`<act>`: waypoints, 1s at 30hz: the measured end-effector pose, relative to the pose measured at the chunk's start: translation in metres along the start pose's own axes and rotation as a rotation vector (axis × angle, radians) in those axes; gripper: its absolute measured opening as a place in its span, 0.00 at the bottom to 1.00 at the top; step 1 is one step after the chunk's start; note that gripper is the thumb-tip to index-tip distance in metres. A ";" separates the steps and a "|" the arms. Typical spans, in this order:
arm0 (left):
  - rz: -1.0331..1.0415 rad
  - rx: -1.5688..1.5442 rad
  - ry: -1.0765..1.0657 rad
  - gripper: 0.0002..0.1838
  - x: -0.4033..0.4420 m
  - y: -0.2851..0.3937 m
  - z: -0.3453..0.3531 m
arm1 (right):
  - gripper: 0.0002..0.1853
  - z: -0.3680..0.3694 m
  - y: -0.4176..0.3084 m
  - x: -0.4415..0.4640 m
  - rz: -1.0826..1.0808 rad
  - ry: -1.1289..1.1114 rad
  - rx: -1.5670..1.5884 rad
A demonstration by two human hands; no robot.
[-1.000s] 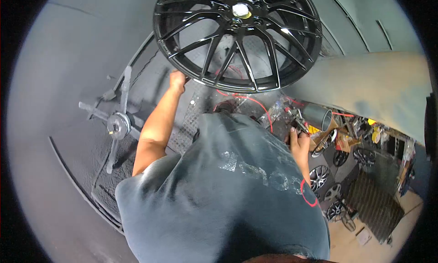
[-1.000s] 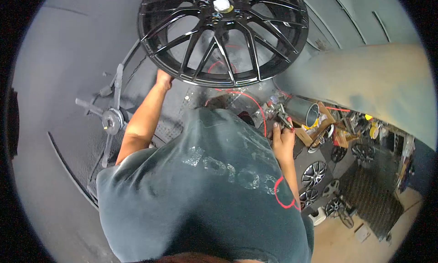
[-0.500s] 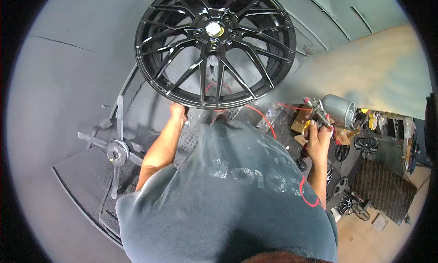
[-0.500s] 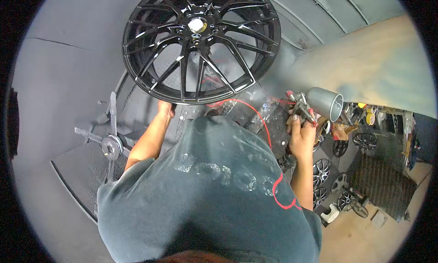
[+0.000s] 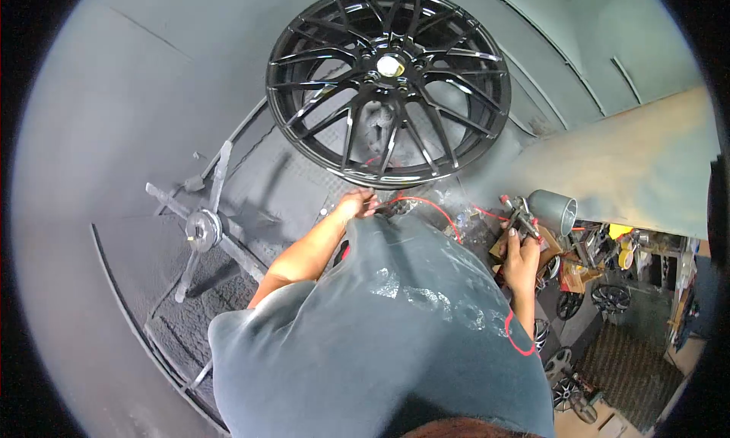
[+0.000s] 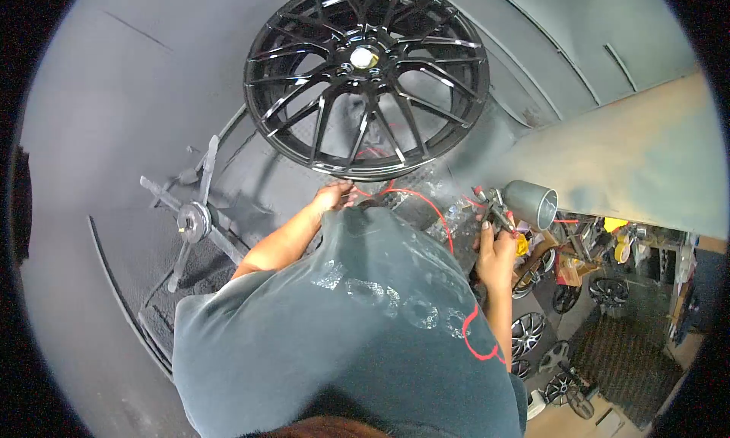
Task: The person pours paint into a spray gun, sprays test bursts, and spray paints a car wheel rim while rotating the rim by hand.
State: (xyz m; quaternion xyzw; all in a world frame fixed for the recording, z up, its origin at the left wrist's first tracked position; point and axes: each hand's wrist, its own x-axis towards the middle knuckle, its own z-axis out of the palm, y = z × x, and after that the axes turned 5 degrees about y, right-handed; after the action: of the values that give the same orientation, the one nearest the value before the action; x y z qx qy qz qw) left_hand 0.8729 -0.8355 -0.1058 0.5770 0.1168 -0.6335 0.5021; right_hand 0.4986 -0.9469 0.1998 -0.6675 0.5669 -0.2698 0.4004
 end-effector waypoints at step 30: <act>0.294 -0.330 0.434 0.09 -0.019 0.031 -0.020 | 0.11 0.000 -0.083 -0.002 -0.074 0.017 0.067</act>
State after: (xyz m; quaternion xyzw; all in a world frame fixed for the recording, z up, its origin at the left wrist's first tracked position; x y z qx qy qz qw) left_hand 0.9058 -0.8261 -0.0827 0.6202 0.2379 -0.3885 0.6386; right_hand 0.5434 -0.9420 0.2698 -0.6718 0.5357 -0.3090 0.4077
